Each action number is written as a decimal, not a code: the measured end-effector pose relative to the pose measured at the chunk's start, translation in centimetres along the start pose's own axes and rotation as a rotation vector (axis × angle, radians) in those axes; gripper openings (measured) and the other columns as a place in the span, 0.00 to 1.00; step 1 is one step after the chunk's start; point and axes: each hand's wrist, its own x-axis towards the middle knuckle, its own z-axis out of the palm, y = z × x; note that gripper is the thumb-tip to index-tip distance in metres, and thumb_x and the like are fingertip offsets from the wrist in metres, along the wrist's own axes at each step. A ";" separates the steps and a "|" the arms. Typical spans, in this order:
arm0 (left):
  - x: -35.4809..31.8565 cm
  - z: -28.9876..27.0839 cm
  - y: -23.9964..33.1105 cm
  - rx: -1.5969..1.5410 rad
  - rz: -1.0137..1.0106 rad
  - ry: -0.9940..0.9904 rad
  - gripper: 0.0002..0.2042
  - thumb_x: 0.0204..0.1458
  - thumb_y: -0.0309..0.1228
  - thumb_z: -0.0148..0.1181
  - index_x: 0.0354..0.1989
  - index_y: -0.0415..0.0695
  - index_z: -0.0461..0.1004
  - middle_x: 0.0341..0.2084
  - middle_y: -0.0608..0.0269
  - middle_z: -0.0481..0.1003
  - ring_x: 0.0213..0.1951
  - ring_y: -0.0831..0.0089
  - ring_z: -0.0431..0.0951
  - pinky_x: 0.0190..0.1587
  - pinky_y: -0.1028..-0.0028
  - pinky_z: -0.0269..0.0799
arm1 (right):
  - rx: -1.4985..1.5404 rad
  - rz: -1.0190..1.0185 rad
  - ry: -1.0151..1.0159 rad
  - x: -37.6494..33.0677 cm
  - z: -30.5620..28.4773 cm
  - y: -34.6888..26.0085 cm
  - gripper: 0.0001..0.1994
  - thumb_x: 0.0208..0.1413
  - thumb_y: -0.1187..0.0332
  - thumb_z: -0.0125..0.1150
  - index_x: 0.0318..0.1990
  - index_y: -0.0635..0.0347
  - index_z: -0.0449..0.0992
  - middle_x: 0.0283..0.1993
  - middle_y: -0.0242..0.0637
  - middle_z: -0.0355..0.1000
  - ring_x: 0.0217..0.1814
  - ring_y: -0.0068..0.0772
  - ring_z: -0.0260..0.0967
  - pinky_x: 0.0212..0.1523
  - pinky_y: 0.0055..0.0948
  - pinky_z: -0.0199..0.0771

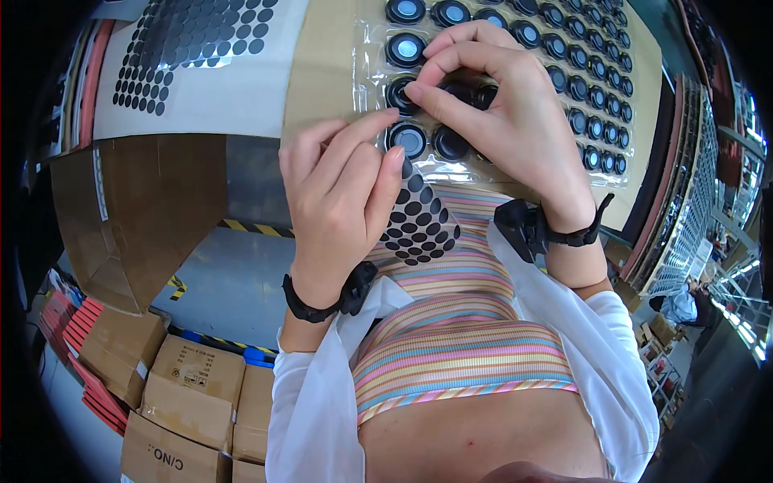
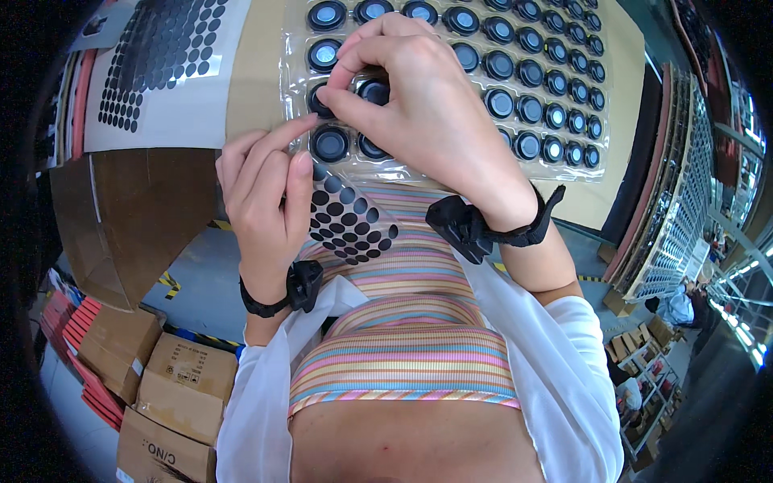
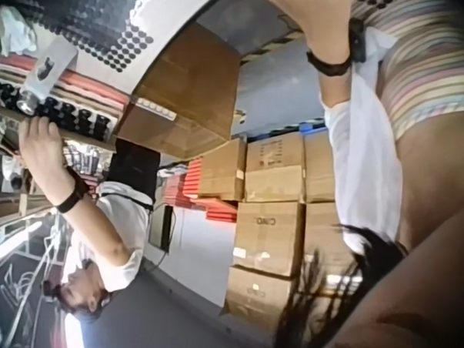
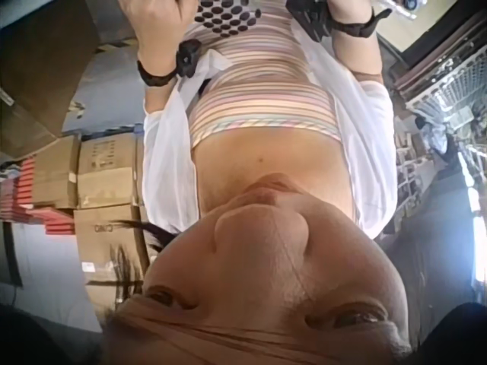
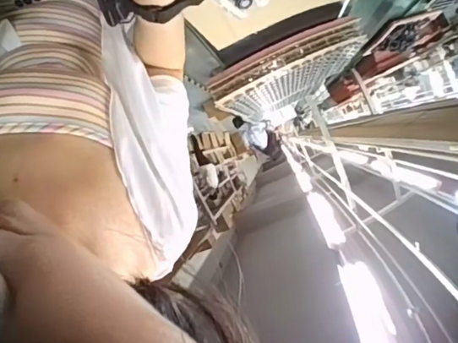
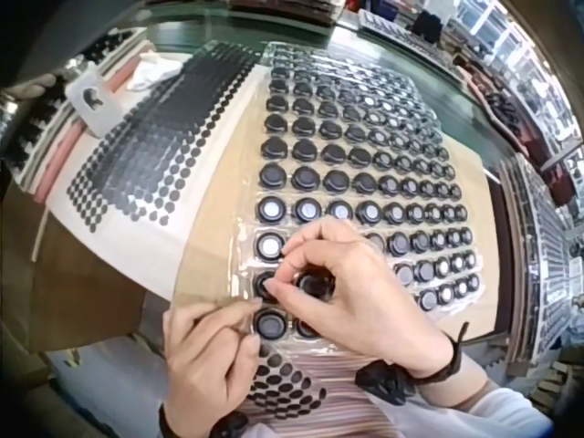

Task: Peeling small round adhesive seals from a sheet and applying them to a grid of electronic components.

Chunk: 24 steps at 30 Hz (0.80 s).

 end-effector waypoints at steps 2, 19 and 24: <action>-0.1 0.1 -0.1 -0.010 -0.004 -0.009 0.09 0.53 0.29 0.66 0.25 0.40 0.74 0.45 0.66 0.82 0.43 0.64 0.74 0.48 0.66 0.63 | 0.006 -0.012 0.019 0.0 0.1 0.2 0.07 0.51 0.74 0.73 0.34 0.67 0.81 0.46 0.38 0.74 0.43 0.27 0.76 0.45 0.24 0.77; 0.2 -0.4 0.4 -0.190 -0.096 0.089 0.09 0.59 0.26 0.59 0.25 0.39 0.73 0.32 0.61 0.80 0.35 0.62 0.75 0.43 0.65 0.65 | 0.216 -0.025 -0.009 -2.0 -0.4 0.0 0.10 0.51 0.72 0.73 0.39 0.64 0.80 0.36 0.36 0.79 0.39 0.27 0.78 0.40 0.26 0.77; 0.5 0.0 0.5 -0.190 -0.086 0.137 0.10 0.58 0.26 0.60 0.24 0.39 0.73 0.24 0.59 0.76 0.27 0.60 0.73 0.35 0.64 0.65 | 0.658 0.154 -0.266 -4.1 -1.3 -0.7 0.09 0.55 0.73 0.71 0.38 0.67 0.78 0.35 0.35 0.79 0.39 0.23 0.78 0.43 0.23 0.80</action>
